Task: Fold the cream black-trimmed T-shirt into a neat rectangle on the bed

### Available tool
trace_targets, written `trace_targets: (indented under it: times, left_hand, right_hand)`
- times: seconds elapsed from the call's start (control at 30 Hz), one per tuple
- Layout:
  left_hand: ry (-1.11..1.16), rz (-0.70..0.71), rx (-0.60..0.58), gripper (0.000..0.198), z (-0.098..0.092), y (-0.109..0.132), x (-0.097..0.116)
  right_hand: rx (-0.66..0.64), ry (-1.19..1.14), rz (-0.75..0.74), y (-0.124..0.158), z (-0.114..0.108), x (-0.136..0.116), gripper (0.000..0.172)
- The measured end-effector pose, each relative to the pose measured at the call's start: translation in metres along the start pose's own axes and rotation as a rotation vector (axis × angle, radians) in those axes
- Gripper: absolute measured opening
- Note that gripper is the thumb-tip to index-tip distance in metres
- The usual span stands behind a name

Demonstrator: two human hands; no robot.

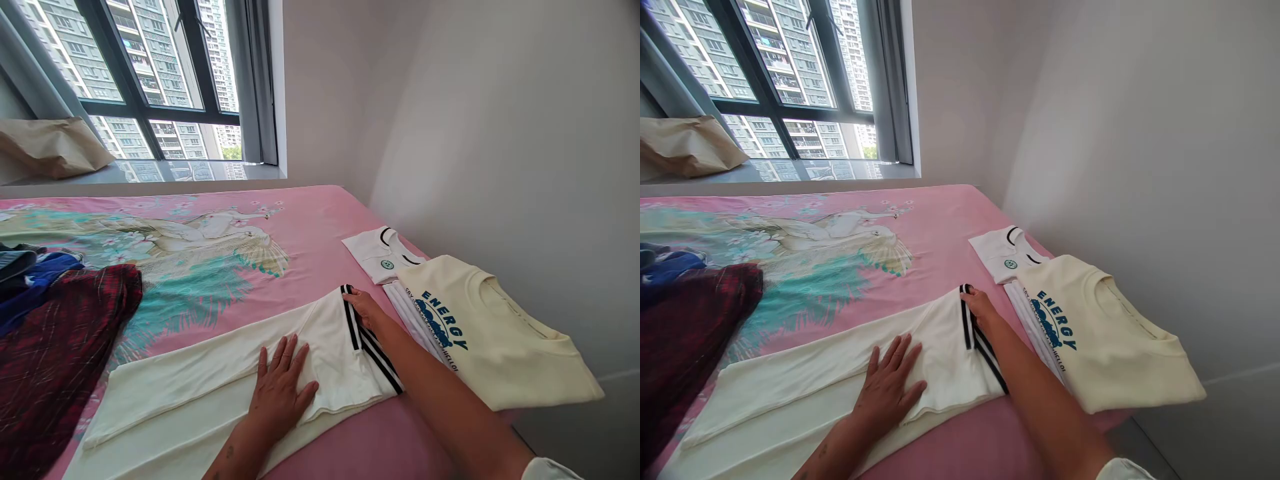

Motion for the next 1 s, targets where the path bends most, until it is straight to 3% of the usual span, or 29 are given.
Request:
trace_targets:
  times: [0.2, 0.33, 0.4, 0.5, 0.67, 0.8, 0.9, 1.0]
  left_hand:
    - [-0.025, 0.006, -0.001, 0.060, 0.008, 0.005, -0.007]
    - [-0.012, -0.015, -0.014, 0.059, 0.007, 0.004, -0.005]
    - [0.009, -0.022, -0.017, 0.059, 0.008, 0.003, -0.004]
    - [0.042, -0.027, -0.029, 0.060, 0.007, 0.002, -0.004]
    - [0.078, 0.008, -0.119, 0.065, -0.004, 0.000, -0.003]
    - [0.116, 0.109, -0.121, 0.068, -0.027, 0.009, 0.006]
    - [0.152, 0.257, -0.070, 0.048, -0.043, 0.024, 0.020]
    - [0.191, 0.291, -0.017, 0.027, -0.049, 0.034, 0.029]
  right_hand:
    - [0.232, 0.089, -0.161, -0.009, -0.018, 0.007, 0.058]
    - [0.348, 0.295, -0.340, 0.003, -0.028, -0.009, 0.052]
    - [0.284, 0.438, -0.463, 0.015, -0.020, -0.017, 0.049]
    - [0.075, 0.674, -0.573, 0.030, 0.003, -0.016, 0.051]
    - [-0.149, 0.981, -0.490, 0.028, 0.022, 0.002, 0.059]
    - [-0.104, 1.041, -0.518, 0.036, 0.016, -0.006, 0.059]
    - [-0.033, 0.993, -0.612, 0.065, 0.003, -0.016, 0.049]
    - [-0.059, 0.921, -0.664, 0.107, -0.018, -0.019, 0.040]
Point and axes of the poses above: each hand's wrist, its own y-axis away from the middle knuckle, its own z-axis out of the palm, x = y × z, the point moved 4 cm from there along -y, towards the middle knuckle, and after that the axes turned 5 degrees about x, right-handed, at the moved point
